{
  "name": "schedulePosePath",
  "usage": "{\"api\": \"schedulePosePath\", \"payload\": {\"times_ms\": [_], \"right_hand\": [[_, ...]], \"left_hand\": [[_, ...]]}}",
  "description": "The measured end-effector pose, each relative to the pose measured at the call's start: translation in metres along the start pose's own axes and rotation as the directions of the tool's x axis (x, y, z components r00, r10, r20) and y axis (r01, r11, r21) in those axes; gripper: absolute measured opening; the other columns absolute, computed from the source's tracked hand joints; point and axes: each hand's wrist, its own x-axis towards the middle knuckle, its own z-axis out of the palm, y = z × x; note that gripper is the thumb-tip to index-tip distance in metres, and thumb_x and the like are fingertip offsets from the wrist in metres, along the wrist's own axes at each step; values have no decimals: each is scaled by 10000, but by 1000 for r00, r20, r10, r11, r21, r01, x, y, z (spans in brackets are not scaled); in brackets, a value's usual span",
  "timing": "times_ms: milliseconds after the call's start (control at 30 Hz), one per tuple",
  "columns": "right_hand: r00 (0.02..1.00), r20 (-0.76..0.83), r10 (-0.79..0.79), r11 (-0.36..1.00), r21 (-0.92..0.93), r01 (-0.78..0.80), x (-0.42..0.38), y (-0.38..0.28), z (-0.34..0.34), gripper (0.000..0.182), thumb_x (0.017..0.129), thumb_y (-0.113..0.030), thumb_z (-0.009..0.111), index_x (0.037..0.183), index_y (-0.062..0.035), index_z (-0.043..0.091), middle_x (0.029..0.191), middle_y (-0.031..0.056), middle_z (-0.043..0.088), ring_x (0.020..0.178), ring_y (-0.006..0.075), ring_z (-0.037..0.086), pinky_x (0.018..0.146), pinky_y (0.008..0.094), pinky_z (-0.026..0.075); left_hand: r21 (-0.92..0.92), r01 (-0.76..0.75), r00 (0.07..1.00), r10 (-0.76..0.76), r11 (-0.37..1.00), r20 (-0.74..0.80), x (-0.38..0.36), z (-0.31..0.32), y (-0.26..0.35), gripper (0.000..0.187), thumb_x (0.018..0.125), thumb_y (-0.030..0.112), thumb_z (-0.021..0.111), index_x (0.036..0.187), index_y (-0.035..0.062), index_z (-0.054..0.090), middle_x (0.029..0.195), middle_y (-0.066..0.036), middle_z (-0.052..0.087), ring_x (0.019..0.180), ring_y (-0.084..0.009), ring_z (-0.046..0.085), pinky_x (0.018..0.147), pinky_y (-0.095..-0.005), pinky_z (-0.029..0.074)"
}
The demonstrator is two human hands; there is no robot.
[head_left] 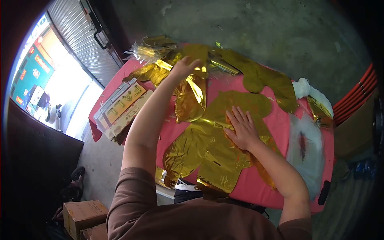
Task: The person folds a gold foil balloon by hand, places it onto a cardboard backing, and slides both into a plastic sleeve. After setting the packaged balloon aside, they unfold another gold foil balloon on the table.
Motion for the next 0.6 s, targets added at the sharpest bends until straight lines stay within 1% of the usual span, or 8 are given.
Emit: {"api": "schedulePosePath", "payload": {"times_ms": [33, 67, 133, 200, 300, 333, 500, 600], "right_hand": [[1000, -10, -9, 1000, -2, 9, 0, 0, 1, 647, 911, -445, 464, 1444, -119, 294, 1502, 145, 254, 1406, 287, 197, 1142, 463, 106], [1000, -11, -5, 1000, -6, 5, 1, 0, 1, 647, 911, -445, 464, 1444, -119, 294, 1502, 145, 254, 1406, 287, 197, 1142, 463, 106], [1000, -8, -10, 1000, 4, 10, 0, 0, -1, 645, 910, -438, 468, 1442, -114, 299, 1502, 146, 254, 1404, 291, 202, 1140, 467, 112], [1000, -3, -3, 1000, 1, 3, -2, -3, -4, 644, 910, -437, 469, 1441, -113, 301, 1502, 145, 254, 1403, 292, 204, 1139, 468, 113], [1000, -9, -4, 1000, -7, 4, -2, -2, -4, 650, 909, -457, 461, 1434, -106, 313, 1496, 147, 268, 1398, 294, 217, 1138, 471, 119], [1000, -12, -14, 1000, -9, 14, -1, -1, -3, 658, 907, -479, 453, 1429, -100, 323, 1488, 151, 282, 1393, 294, 227, 1138, 473, 124], [1000, 22, -7, 1000, 7, 6, -1, -4, -9, 656, 907, -435, 475, 1445, -106, 294, 1508, 143, 244, 1406, 296, 198, 1138, 470, 108], [1000, 31, -1, 1000, 15, 1, -3, -5, -8, 669, 900, -442, 486, 1451, -118, 287, 1511, 146, 236, 1409, 294, 187, 1139, 473, 102]], "left_hand": [[-47, 14, 1000, -14, 999, -13, 12, -2, -12, 824, 760, 599, 618, 1351, 55, 434, 1240, -237, 525, 1156, -374, 513, 998, -418, 411], [223, 18, 995, 5, 975, -104, 9, -15, -6, 771, 768, 579, 627, 1327, 71, 470, 1274, -213, 502, 1222, -356, 454, 1018, -448, 391], [411, 93, 993, -54, 907, -105, 28, -36, -19, 709, 778, 559, 632, 1287, 82, 507, 1313, -178, 478, 1281, -344, 386, 1021, -491, 379], [595, 66, 950, 133, 801, -284, 37, -44, -41, 614, 821, 459, 615, 1308, 115, 470, 1348, -127, 462, 1301, -297, 376, 1083, -466, 290], [695, 165, 894, 192, 699, -405, 54, -46, -53, 563, 837, 388, 602, 1315, 128, 457, 1367, -82, 462, 1274, -251, 412, 1061, -441, 293], [693, 157, 895, 195, 704, -401, 58, -46, -53, 563, 837, 388, 602, 1315, 128, 457, 1367, -82, 462, 1274, -251, 412, 1061, -441, 293], [788, 272, 956, -250, 552, -155, 63, -62, -46, 681, 768, 303, 672, 1375, 153, 402, 1365, -28, 485, 1191, -206, 474, 939, -404, 351], [808, 269, 962, -182, 523, -202, 69, -61, -54, 725, 742, 323, 695, 1385, 184, 389, 1363, -75, 484, 1209, -215, 464, 985, -405, 322]]}}
